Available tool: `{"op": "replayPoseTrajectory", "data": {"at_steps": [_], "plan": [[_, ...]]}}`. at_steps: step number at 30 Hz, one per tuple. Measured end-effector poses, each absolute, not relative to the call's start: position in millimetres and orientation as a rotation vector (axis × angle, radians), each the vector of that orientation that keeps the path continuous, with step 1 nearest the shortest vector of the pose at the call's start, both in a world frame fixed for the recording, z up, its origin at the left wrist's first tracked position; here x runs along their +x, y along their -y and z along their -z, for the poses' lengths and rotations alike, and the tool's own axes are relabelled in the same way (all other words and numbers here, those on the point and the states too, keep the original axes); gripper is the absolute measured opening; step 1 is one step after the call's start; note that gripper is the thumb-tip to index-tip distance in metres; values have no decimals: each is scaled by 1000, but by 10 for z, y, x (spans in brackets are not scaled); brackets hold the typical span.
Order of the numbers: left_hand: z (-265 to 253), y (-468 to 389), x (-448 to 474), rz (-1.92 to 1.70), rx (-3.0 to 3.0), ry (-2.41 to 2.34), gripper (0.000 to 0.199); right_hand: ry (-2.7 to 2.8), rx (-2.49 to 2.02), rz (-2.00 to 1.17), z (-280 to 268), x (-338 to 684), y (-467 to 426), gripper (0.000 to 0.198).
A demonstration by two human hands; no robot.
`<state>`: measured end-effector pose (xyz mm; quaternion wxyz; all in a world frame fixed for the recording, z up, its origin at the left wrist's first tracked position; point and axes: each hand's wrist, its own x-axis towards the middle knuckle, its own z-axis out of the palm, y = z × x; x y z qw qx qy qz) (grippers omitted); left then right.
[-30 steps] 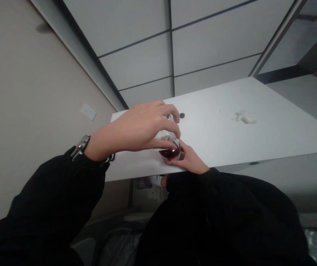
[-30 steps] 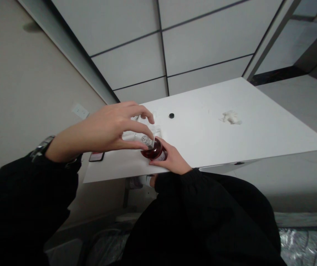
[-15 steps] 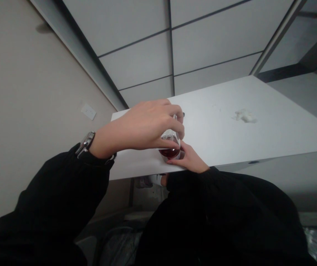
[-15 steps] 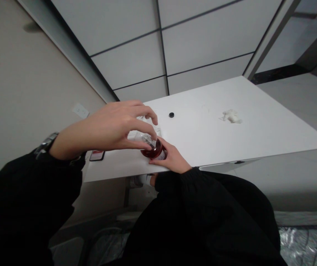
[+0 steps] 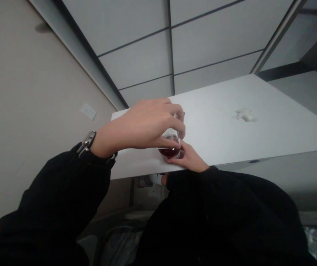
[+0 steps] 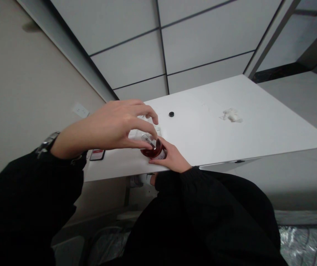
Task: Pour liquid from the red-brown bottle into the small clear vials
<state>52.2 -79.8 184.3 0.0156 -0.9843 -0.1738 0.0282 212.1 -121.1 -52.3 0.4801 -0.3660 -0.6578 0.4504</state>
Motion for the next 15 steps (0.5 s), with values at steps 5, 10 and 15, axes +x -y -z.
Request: {"op": "replayPoseTrajectory", "data": {"at_steps": [5, 10, 15], "plan": [[-1843, 800, 515, -78, -3061, 546, 22, 1587, -903, -1117, 516, 2121, 1213, 90], [-1838, 792, 531, -61, -3077, 548, 21, 1601, -897, -1100, 526, 2129, 1214, 86], [-1826, 780, 550, -66, -3069, 558, 23, 1617, -906, -1076, 552, 2135, 1210, 89]]}}
